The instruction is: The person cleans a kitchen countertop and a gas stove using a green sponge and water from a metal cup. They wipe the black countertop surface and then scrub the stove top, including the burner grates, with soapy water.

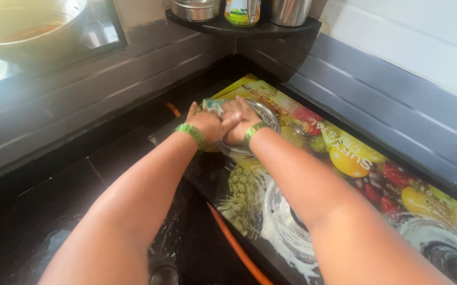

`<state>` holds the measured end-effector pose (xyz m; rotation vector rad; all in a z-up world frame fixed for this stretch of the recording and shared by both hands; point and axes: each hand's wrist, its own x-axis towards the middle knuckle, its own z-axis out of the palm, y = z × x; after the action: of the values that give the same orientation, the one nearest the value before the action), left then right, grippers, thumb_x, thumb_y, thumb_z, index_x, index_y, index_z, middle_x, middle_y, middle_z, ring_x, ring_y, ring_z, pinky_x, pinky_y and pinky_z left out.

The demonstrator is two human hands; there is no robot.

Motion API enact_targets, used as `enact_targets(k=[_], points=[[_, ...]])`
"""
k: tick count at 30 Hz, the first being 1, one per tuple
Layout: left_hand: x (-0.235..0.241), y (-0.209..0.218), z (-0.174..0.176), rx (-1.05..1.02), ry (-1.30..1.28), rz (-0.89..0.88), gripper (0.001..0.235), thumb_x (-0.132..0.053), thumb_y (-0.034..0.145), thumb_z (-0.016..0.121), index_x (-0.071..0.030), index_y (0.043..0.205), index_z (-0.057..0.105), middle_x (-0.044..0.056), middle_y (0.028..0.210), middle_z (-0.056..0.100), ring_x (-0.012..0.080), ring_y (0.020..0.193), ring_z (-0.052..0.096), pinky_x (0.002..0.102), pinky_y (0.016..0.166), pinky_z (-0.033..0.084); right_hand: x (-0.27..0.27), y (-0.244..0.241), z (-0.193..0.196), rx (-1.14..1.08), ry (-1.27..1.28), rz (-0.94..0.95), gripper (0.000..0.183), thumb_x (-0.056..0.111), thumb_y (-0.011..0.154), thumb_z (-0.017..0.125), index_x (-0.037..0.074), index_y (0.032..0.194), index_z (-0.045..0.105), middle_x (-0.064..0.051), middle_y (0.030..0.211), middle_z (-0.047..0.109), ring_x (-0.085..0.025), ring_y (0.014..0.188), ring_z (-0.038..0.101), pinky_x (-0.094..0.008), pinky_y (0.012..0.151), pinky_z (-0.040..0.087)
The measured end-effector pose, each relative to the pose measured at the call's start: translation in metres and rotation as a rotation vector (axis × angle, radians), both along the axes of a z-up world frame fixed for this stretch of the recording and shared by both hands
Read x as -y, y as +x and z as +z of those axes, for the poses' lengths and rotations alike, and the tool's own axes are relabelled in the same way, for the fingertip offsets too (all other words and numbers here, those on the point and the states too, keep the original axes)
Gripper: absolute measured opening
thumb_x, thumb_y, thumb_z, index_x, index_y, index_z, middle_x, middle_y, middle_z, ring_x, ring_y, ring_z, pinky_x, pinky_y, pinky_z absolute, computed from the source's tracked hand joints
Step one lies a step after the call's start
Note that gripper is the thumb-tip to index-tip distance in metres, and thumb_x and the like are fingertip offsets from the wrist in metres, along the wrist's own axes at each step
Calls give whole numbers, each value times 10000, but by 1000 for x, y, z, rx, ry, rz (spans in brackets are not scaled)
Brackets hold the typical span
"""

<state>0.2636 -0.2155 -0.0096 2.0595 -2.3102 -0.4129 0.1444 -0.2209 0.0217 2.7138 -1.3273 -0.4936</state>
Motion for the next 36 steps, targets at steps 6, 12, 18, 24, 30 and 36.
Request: enact_targets(k=[6,12,18,24,30,36], points=[[57,-46,-3,-75,60,15,1120,-832,841,-38,-104,1405,600,198,1493,509,278,1496,362,531,1256,-57,45,-41,-7,137,7,-135,529,466,1024,372,250,1503,437,-86,1606,331,-230,1539,185,-456,1262,46],[39,-87,2,-5,-59,-125,1193,-878,853,-27,-51,1305,705,242,1387,625,327,1438,476,535,1283,-51,31,-91,-20,208,17,-317,580,435,931,468,285,1491,452,-77,1576,339,-262,1517,212,-496,1232,108],[-25,-107,9,119,-31,-322,1153,-817,861,-59,-96,1228,763,197,1304,685,323,1504,379,556,1291,-52,-35,-119,-29,226,-60,-168,669,451,867,572,187,1474,473,-172,1467,419,-306,1452,303,-488,1246,81],[-64,-85,0,61,-120,-352,1093,-850,885,97,-15,1359,619,249,1462,504,316,1458,361,536,1201,-44,-54,-113,-40,224,-145,-48,607,431,886,580,134,1414,543,-172,1424,478,-315,1435,357,-516,1269,81],[-15,-110,12,137,-82,-269,973,-730,974,-2,-77,1481,511,175,1512,520,271,1533,329,528,1276,-96,1,-111,-30,185,-83,-205,666,495,885,600,149,1446,501,-147,1536,388,-286,1496,281,-477,1261,91],[36,-87,33,87,-50,-149,890,-660,913,-76,-213,1593,285,175,1438,558,318,1459,382,597,1198,-161,53,-70,-12,368,55,-442,841,489,900,651,123,1563,288,-109,1653,238,-294,1546,161,-417,1251,139]])
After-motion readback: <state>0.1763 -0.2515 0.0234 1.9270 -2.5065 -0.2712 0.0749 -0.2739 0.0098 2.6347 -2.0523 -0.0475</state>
